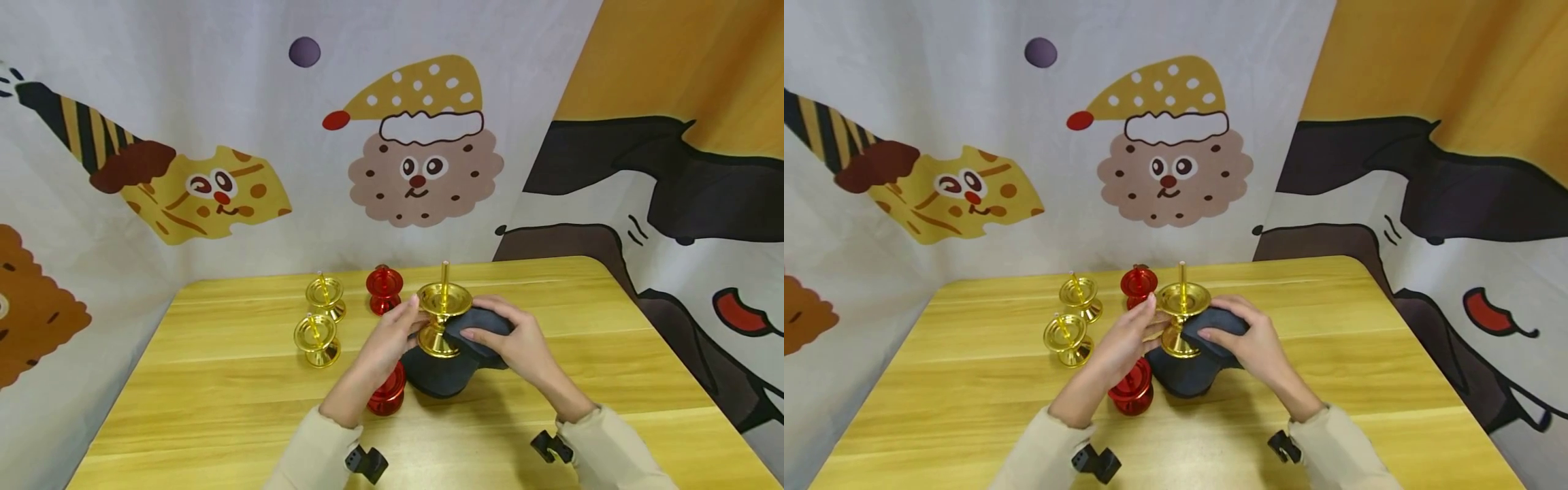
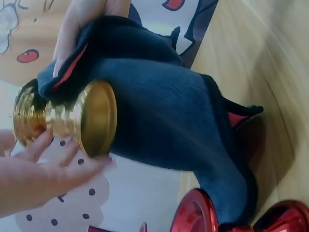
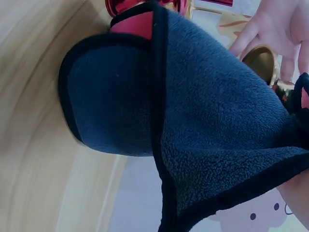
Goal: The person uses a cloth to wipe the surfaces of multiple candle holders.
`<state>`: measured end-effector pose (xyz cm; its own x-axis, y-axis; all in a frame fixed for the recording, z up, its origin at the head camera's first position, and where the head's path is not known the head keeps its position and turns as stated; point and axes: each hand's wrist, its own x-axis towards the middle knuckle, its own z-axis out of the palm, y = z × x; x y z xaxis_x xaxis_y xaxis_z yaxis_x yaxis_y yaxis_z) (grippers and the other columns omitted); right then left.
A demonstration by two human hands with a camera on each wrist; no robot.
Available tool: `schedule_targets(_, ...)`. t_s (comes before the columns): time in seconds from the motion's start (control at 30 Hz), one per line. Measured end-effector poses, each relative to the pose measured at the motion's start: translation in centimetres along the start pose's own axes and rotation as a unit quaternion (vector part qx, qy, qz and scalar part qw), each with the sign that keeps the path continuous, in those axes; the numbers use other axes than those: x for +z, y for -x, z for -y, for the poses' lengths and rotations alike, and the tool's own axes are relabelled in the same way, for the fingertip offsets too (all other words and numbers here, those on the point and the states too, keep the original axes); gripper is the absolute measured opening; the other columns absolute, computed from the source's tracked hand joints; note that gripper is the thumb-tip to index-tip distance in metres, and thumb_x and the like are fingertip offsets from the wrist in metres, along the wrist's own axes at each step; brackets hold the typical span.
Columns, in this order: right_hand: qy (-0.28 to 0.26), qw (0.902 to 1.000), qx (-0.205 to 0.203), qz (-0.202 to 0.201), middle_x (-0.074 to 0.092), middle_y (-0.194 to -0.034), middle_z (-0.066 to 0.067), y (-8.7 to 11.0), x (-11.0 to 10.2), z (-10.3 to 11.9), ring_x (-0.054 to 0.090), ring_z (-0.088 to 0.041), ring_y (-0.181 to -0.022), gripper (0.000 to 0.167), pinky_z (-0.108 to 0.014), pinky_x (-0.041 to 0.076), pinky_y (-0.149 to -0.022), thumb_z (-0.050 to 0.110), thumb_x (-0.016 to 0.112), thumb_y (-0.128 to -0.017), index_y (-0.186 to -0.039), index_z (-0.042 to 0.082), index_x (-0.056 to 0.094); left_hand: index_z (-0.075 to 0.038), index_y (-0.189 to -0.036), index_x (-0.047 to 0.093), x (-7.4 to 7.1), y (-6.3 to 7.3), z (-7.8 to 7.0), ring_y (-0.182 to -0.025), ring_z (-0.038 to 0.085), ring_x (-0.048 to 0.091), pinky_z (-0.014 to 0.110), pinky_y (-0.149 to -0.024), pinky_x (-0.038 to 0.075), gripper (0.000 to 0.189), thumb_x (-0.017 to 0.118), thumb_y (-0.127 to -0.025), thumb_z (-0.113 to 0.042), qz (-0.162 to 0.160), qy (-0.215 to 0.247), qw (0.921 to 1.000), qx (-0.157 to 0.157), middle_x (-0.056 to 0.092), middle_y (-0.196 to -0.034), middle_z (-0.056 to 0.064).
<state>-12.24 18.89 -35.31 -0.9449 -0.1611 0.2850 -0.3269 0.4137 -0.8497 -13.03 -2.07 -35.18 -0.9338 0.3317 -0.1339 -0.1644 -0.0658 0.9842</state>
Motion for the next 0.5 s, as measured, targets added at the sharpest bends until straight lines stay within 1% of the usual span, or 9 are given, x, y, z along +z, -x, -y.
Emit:
schedule_targets(0.07, 0.003, 1.0, 0.008, -0.001, 0.059, -0.115, -0.006, -0.08, -0.12, 0.12, 0.056, -0.019, -0.095, 0.043, -0.023, 0.049, -0.076, 0.016, 0.075, -0.076, -0.115, 0.009, 0.061, 0.0, -0.134, 0.041, -0.15, 0.01, 0.06, -0.119, 0.032, 0.045, 0.046, -0.098, 0.04, 0.053, 0.046, -0.095, -0.036, 0.037, -0.006, 0.9993, 0.009, 0.049, -0.127, 0.019)
schedule_targets(0.1, 0.006, 0.9999, 0.01, -0.002, 0.059, -0.113, -0.007, -0.11, -0.16, 0.13, 0.056, -0.018, -0.092, 0.042, -0.024, 0.05, -0.073, 0.016, 0.075, -0.076, -0.115, 0.009, 0.061, -0.001, -0.133, 0.042, -0.2, 0.03, 0.09, -0.116, 0.032, 0.047, 0.044, -0.095, 0.043, 0.051, 0.051, -0.094, -0.031, 0.049, -0.012, 0.9986, 0.013, 0.05, -0.125, 0.019)
schedule_targets(0.13, 0.005, 1.0, 0.006, -0.004, 0.06, -0.111, -0.008, -0.15, -0.15, 0.11, 0.057, -0.018, -0.089, 0.041, -0.024, 0.05, -0.071, 0.014, 0.075, -0.076, -0.114, 0.008, 0.06, -0.001, -0.133, 0.042, -0.25, 0.02, 0.12, -0.112, 0.031, 0.049, 0.043, -0.093, 0.045, 0.05, 0.057, -0.091, -0.025, 0.057, -0.023, 0.9979, 0.02, 0.051, -0.124, 0.018)
schedule_targets(0.2, 0.001, 0.9999, -0.007, -0.009, 0.061, -0.105, -0.009, -0.18, -0.07, 0.0, 0.057, -0.016, -0.083, 0.038, -0.024, 0.051, -0.066, 0.011, 0.074, -0.077, -0.111, 0.008, 0.058, -0.003, -0.134, 0.042, -0.26, 0.09, 0.12, -0.107, 0.03, 0.052, 0.041, -0.09, 0.047, 0.056, 0.066, -0.085, -0.012, 0.069, -0.035, 0.9968, 0.022, 0.052, -0.121, 0.017)
schedule_targets(0.23, -0.002, 0.9997, -0.019, -0.013, 0.062, -0.102, -0.009, -0.18, 0.0, -0.07, 0.057, -0.015, -0.081, 0.037, -0.023, 0.051, -0.065, 0.008, 0.074, -0.076, -0.109, 0.007, 0.057, -0.004, -0.134, 0.043, -0.23, 0.1, 0.12, -0.104, 0.03, 0.054, 0.04, -0.089, 0.047, 0.058, 0.068, -0.081, -0.007, 0.072, -0.037, 0.9965, 0.022, 0.054, -0.118, 0.017)
schedule_targets(0.3, -0.004, 0.9984, -0.052, -0.021, 0.061, -0.097, -0.009, -0.16, 0.2, -0.25, 0.056, -0.012, -0.077, 0.034, -0.022, 0.05, -0.061, 0.001, 0.073, -0.075, -0.104, 0.005, 0.056, -0.005, -0.136, 0.04, -0.19, 0.17, 0.1, -0.1, 0.029, 0.056, 0.04, -0.089, 0.047, 0.066, 0.071, -0.077, -0.001, 0.071, -0.031, 0.9968, 0.017, 0.055, -0.116, 0.018)
schedule_targets(0.37, -0.011, 0.9966, -0.077, -0.026, 0.061, -0.095, -0.009, -0.05, 0.37, -0.35, 0.056, -0.011, -0.073, 0.032, -0.022, 0.051, -0.056, -0.005, 0.072, -0.074, -0.1, 0.004, 0.056, -0.005, -0.137, 0.039, -0.13, 0.29, 0.05, -0.096, 0.027, 0.058, 0.039, -0.087, 0.049, 0.068, 0.07, -0.077, 0.0, 0.07, -0.015, 0.9974, 0.008, 0.055, -0.115, 0.018)
schedule_targets(0.43, -0.015, 0.9954, -0.091, -0.024, 0.06, -0.096, -0.01, 0.09, 0.51, -0.36, 0.057, -0.011, -0.071, 0.029, -0.024, 0.052, -0.053, -0.007, 0.07, -0.075, -0.098, 0.004, 0.058, -0.004, -0.137, 0.039, -0.16, 0.38, 0.0, -0.092, 0.025, 0.06, 0.037, -0.084, 0.051, 0.067, 0.069, -0.078, 0.001, 0.071, 0.003, 0.9975, 0.007, 0.054, -0.115, 0.02)
schedule_targets(0.5, -0.023, 0.9957, -0.089, -0.012, 0.06, -0.1, -0.01, 0.24, 0.57, -0.37, 0.057, -0.012, -0.071, 0.027, -0.025, 0.053, -0.052, -0.006, 0.069, -0.077, -0.1, 0.005, 0.061, -0.003, -0.137, 0.038, -0.28, 0.49, -0.02, -0.088, 0.023, 0.061, 0.035, -0.081, 0.053, 0.066, 0.069, -0.079, 0.001, 0.071, 0.014, 0.9974, 0.006, 0.053, -0.115, 0.02)
